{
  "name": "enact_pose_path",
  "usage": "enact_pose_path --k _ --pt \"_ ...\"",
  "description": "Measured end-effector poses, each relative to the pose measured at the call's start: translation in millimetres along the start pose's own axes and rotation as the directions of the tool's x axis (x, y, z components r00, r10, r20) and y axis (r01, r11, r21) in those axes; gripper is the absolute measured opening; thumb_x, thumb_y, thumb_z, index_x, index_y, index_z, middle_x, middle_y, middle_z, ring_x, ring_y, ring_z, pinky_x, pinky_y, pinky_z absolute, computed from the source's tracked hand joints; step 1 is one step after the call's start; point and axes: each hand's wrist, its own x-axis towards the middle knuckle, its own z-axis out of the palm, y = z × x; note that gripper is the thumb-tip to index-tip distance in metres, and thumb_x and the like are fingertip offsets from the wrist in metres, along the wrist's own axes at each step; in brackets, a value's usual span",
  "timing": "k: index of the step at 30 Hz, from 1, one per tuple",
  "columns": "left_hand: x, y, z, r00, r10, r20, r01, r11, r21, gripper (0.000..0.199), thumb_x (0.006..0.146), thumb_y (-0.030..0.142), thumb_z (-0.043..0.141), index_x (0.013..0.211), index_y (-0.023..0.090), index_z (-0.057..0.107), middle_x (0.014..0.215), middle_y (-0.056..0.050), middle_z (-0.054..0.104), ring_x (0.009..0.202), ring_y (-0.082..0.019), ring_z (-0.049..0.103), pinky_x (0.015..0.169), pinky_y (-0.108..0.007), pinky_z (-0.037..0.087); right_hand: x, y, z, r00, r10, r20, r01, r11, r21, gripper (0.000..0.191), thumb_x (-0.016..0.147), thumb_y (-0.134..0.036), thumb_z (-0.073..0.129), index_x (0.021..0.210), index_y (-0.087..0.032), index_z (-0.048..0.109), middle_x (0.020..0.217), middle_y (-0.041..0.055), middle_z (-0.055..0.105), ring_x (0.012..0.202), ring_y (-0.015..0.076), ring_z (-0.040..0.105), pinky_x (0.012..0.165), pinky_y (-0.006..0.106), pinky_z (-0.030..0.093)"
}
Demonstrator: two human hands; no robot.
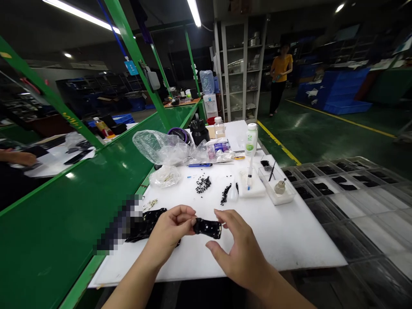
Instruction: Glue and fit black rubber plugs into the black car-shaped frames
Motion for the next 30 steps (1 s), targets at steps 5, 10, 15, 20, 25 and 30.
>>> enact_pose_path --k 5,10,15,20,25,30 --pt "5.3 -1.6 -1.3 0.999 -0.005 0.048 -0.004 0.985 0.174 0.018 0.073 0.029 0.072 0.081 0.016 0.063 0.072 -0.003 0.069 0.066 -0.014 0.06 0.067 -0.026 0.049 5.6 3.5 -75.8 0.916 -0.082 -0.393 -0.022 0.967 -0.254 0.023 0.086 -0.027 0.06 0.108 -0.022 0.063 0.101 0.0065 0.06 0.089 0.0212 0.057 0.076 0.035 0.049" --pt "14.6 -8.2 13.8 0.989 -0.03 0.146 -0.01 0.963 0.27 0.011 0.075 0.026 0.067 0.08 0.016 0.065 0.071 -0.004 0.069 0.069 -0.017 0.061 0.068 -0.029 0.049 30.9 41.1 -147.3 0.83 0.098 -0.55 -0.348 0.86 -0.372 0.024 0.082 -0.038 0.063 0.1 -0.022 0.068 0.08 0.0007 0.061 0.068 0.0167 0.055 0.063 0.031 0.046" --pt "22.5 -12.5 33.2 0.99 -0.075 0.118 0.048 0.975 0.217 0.011 0.069 0.023 0.069 0.075 0.016 0.064 0.064 -0.001 0.065 0.063 -0.015 0.059 0.066 -0.029 0.049 50.2 66.2 -153.2 0.909 0.173 -0.38 -0.354 0.801 -0.483 0.022 0.08 -0.039 0.063 0.088 -0.021 0.072 0.079 0.0004 0.064 0.068 0.0159 0.057 0.063 0.029 0.044" --pt "27.3 -21.2 40.4 0.981 -0.165 0.104 0.159 0.985 0.063 0.012 0.067 0.021 0.072 0.075 0.016 0.064 0.066 0.001 0.063 0.064 -0.013 0.061 0.068 -0.029 0.052 58.5 70.6 -155.1 0.886 0.124 -0.447 -0.358 0.796 -0.489 0.026 0.083 -0.042 0.061 0.079 -0.018 0.071 0.072 0.0011 0.066 0.065 0.0166 0.058 0.062 0.029 0.042" --pt "29.5 -21.5 39.5 0.967 -0.223 0.126 0.223 0.975 0.012 0.018 0.063 0.02 0.076 0.074 0.015 0.062 0.066 0.001 0.064 0.062 -0.012 0.06 0.067 -0.026 0.052 53.6 48.2 -147.0 0.797 -0.016 -0.604 -0.332 0.823 -0.461 0.021 0.08 -0.038 0.066 0.076 -0.018 0.071 0.068 0.0011 0.063 0.061 0.0165 0.055 0.059 0.029 0.041" --pt "30.1 -19.5 39.6 0.958 -0.252 0.137 0.258 0.966 -0.028 0.02 0.062 0.02 0.079 0.074 0.015 0.063 0.066 0.002 0.063 0.061 -0.011 0.06 0.068 -0.026 0.053 33.2 15.8 -88.7 0.769 0.022 -0.639 -0.091 0.993 -0.076 0.011 0.083 -0.03 0.069 0.08 -0.019 0.069 0.071 0.0004 0.062 0.064 0.015 0.056 0.056 0.026 0.043"
